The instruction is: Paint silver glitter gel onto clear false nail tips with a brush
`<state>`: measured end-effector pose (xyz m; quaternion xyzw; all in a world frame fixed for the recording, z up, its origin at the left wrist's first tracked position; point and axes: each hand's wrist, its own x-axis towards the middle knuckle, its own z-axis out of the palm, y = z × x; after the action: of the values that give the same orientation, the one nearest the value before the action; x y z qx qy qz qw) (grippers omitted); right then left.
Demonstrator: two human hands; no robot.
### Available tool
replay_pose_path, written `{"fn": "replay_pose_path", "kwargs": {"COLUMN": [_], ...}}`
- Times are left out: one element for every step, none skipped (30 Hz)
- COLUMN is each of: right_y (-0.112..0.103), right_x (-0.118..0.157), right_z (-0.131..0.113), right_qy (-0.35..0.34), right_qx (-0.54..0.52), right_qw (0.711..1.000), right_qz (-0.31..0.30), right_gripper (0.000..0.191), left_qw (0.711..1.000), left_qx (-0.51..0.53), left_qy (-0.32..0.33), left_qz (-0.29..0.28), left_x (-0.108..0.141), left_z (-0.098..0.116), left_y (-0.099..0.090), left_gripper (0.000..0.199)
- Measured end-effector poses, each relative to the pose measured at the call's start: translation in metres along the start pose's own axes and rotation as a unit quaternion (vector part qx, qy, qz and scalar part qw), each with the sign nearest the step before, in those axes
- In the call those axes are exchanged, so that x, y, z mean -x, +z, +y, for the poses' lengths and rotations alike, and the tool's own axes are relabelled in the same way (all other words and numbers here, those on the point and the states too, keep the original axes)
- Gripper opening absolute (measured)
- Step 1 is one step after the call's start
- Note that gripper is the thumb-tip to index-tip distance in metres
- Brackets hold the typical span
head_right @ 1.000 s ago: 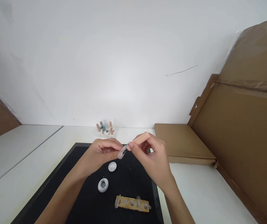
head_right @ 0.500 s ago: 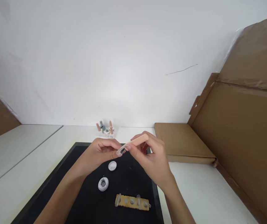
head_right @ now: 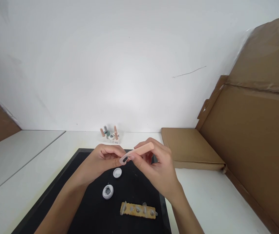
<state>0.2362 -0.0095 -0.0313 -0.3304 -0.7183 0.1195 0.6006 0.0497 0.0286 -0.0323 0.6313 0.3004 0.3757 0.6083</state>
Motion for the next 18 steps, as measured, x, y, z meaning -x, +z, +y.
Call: {"fn": "replay_pose_path", "kwargs": {"right_y": [-0.0006, -0.0013, -0.002, -0.0027, -0.0032, -0.0035, -0.0035, -0.0031, -0.0025, -0.0017, -0.0008, 0.0, 0.0007, 0.0011, 0.0012, 0.001, 0.0005, -0.0001], "right_x": [0.0003, 0.0008, 0.0015, 0.0023, 0.0032, 0.0041, 0.005, 0.0057, 0.0062, 0.0066, 0.0069, 0.007, 0.007, 0.0068, 0.0067, 0.0064, 0.0062, 0.0061], "right_z": [0.0004, 0.001, 0.0015, 0.0019, 0.0021, 0.0019, 0.0013, 0.0004, -0.0009, -0.0023, -0.0038, -0.0051, -0.0061, -0.0066, -0.0067, -0.0063, -0.0057, -0.0048], "right_qy": [0.001, 0.001, 0.002, 0.001, -0.001, -0.003, -0.005, -0.008, -0.009, -0.011, -0.011, -0.011, -0.01, -0.01, -0.009, -0.008, -0.008, -0.009], "right_qx": [0.005, 0.009, 0.011, 0.012, 0.01, 0.006, 0.0, -0.005, -0.011, -0.014, -0.015, -0.014, -0.011, -0.006, -0.001, 0.006, 0.012, 0.018], "right_qw": [1.0, 1.0, 1.0, 0.999, 0.999, 0.999, 0.999, 0.999, 0.999, 0.999, 0.999, 1.0, 1.0, 1.0, 1.0, 1.0, 1.0, 1.0], "right_qz": [0.005, 0.011, 0.02, 0.03, 0.04, 0.047, 0.051, 0.049, 0.044, 0.036, 0.027, 0.02, 0.015, 0.012, 0.011, 0.012, 0.014, 0.018], "right_gripper": [0.011, 0.012, 0.012, 0.012, 0.012, 0.012, 0.012, 0.012, 0.011, 0.01, 0.01, 0.01, 0.01, 0.01, 0.011, 0.011, 0.011, 0.012], "left_qw": [1.0, 1.0, 1.0, 1.0, 1.0, 1.0, 1.0, 1.0, 1.0, 1.0, 1.0, 1.0, 1.0, 1.0, 1.0, 1.0, 1.0, 1.0], "left_qx": [0.0, 0.002, 0.006, 0.01, 0.014, 0.017, 0.019, 0.02, 0.02, 0.02, 0.021, 0.021, 0.02, 0.019, 0.017, 0.013, 0.009, 0.007], "left_qy": [0.002, 0.003, 0.003, 0.002, -0.002, -0.005, -0.007, -0.008, -0.008, -0.006, -0.003, 0.0, 0.002, 0.004, 0.005, 0.004, 0.003, 0.0], "left_qz": [-0.002, -0.004, -0.005, -0.004, -0.003, 0.0, 0.003, 0.005, 0.006, 0.005, 0.002, -0.001, -0.004, -0.006, -0.006, -0.004, -0.001, 0.003], "left_x": [0.0007, 0.0014, 0.0019, 0.0022, 0.0022, 0.002, 0.0016, 0.0012, 0.0009, 0.0007, 0.0006, 0.0007, 0.001, 0.0014, 0.002, 0.0025, 0.0031, 0.0037], "left_z": [-0.0008, -0.0015, -0.0019, -0.002, -0.0018, -0.0013, -0.0006, 0.0001, 0.0008, 0.0014, 0.0018, 0.0021, 0.0023, 0.0024, 0.0024, 0.0024, 0.0024, 0.0024], "left_y": [-0.0001, -0.0001, 0.0, 0.0001, 0.0004, 0.0007, 0.0011, 0.0016, 0.002, 0.0023, 0.0025, 0.0026, 0.0026, 0.0025, 0.0024, 0.0022, 0.002, 0.0018], "left_gripper": [0.005, 0.006, 0.007, 0.007, 0.006, 0.006, 0.006, 0.006, 0.006, 0.006, 0.005, 0.004, 0.004, 0.004, 0.004, 0.004, 0.005, 0.006]}}
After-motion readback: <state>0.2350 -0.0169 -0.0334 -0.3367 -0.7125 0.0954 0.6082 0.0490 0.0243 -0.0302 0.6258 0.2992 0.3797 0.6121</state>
